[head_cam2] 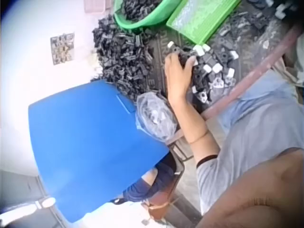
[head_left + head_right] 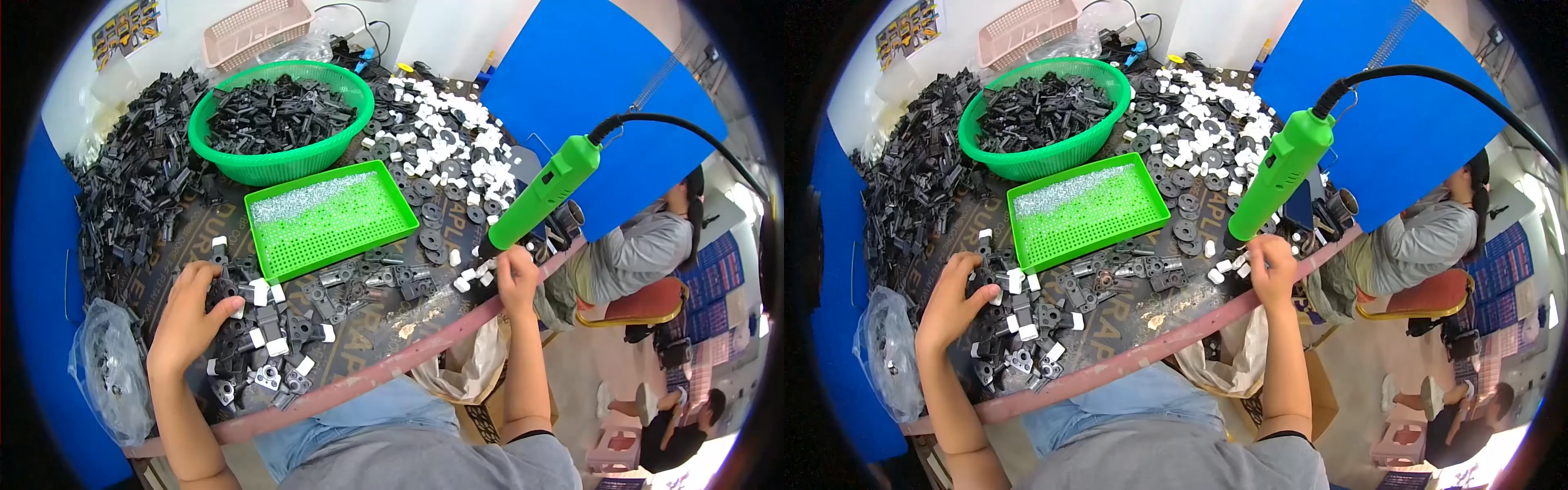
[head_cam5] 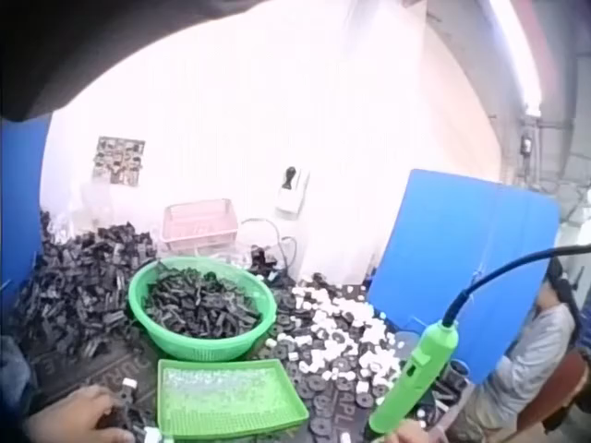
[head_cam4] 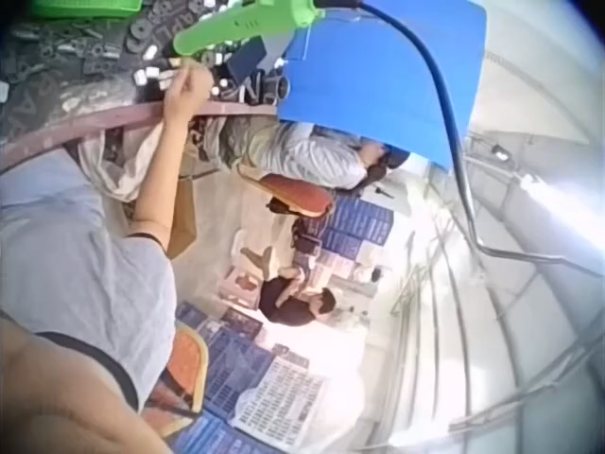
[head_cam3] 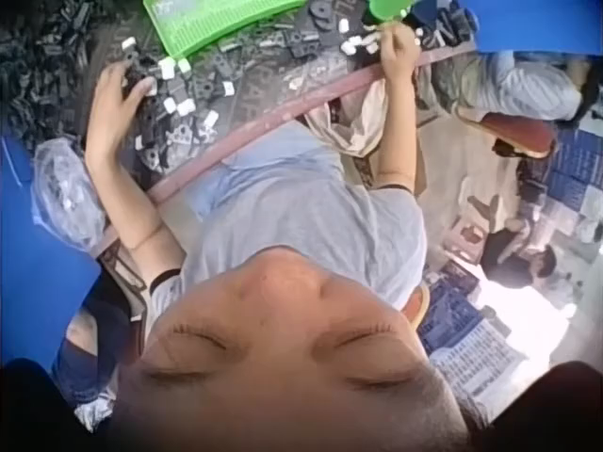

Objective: Assembling small black and white plastic components at a factory workbench.

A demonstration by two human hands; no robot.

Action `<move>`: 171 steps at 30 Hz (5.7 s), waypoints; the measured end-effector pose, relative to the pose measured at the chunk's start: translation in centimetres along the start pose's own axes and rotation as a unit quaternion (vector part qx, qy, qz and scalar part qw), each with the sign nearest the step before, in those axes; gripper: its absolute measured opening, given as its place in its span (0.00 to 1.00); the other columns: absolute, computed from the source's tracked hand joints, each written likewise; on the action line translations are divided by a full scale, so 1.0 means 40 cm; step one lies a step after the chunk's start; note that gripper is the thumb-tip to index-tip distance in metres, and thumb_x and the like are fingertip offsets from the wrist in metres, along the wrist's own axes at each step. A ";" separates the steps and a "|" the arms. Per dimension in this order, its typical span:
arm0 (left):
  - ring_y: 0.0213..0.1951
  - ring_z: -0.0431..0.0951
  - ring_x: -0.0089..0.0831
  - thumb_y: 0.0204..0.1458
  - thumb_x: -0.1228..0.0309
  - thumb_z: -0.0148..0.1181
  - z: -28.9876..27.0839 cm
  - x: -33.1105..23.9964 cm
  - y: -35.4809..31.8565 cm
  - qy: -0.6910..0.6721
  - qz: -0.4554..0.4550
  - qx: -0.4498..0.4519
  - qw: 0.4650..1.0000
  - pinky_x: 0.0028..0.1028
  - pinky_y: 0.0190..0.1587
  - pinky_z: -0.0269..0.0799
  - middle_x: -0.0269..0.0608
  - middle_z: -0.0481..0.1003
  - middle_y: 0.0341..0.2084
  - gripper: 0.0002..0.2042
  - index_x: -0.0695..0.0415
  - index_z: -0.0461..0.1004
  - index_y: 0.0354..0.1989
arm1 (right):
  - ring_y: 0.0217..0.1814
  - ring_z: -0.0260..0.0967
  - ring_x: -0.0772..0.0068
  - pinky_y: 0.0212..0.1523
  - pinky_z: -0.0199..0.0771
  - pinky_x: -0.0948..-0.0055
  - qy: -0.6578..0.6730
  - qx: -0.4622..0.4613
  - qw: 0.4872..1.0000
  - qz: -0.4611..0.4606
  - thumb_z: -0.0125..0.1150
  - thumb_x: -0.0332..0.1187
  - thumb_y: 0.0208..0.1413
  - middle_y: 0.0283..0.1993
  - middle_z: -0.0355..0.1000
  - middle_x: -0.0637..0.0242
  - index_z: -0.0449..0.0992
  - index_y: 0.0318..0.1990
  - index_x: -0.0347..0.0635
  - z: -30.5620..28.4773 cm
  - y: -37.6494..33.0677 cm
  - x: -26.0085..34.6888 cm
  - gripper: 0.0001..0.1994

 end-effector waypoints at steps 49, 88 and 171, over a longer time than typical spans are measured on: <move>0.50 0.66 0.37 0.38 0.81 0.60 0.083 -0.026 0.000 0.077 0.189 0.053 0.977 0.50 0.64 0.45 0.40 0.66 0.38 0.14 0.55 0.73 0.36 | 0.46 0.63 0.56 0.48 0.61 0.61 0.024 0.037 0.999 -0.029 0.68 0.27 0.39 0.41 0.69 0.61 0.75 0.37 0.42 0.182 -0.037 0.403 0.14; 0.51 0.72 0.42 0.55 0.78 0.49 0.046 -0.052 0.022 -0.714 -0.036 0.006 0.700 0.37 0.56 0.69 0.60 0.64 0.53 0.22 0.64 0.56 0.59 | 0.45 0.63 0.55 0.46 0.63 0.64 -0.103 0.058 0.992 0.040 0.67 0.28 0.39 0.42 0.69 0.60 0.73 0.38 0.40 0.034 -0.034 0.318 0.15; 0.40 0.69 0.17 0.51 0.83 0.56 0.139 -0.133 -0.022 -0.529 -0.011 0.094 0.843 0.18 0.41 0.67 0.34 0.68 0.38 0.14 0.60 0.64 0.46 | 0.33 0.66 0.59 0.34 0.68 0.67 -0.112 0.037 0.977 0.177 0.67 0.25 0.41 0.35 0.66 0.60 0.73 0.33 0.38 0.075 -0.043 0.258 0.11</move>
Point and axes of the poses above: each hand's wrist, its own y-axis towards the middle knuckle, its own z-axis out of the palm, x = y × z, the point moved 3 cm from there along y, towards the middle knuckle
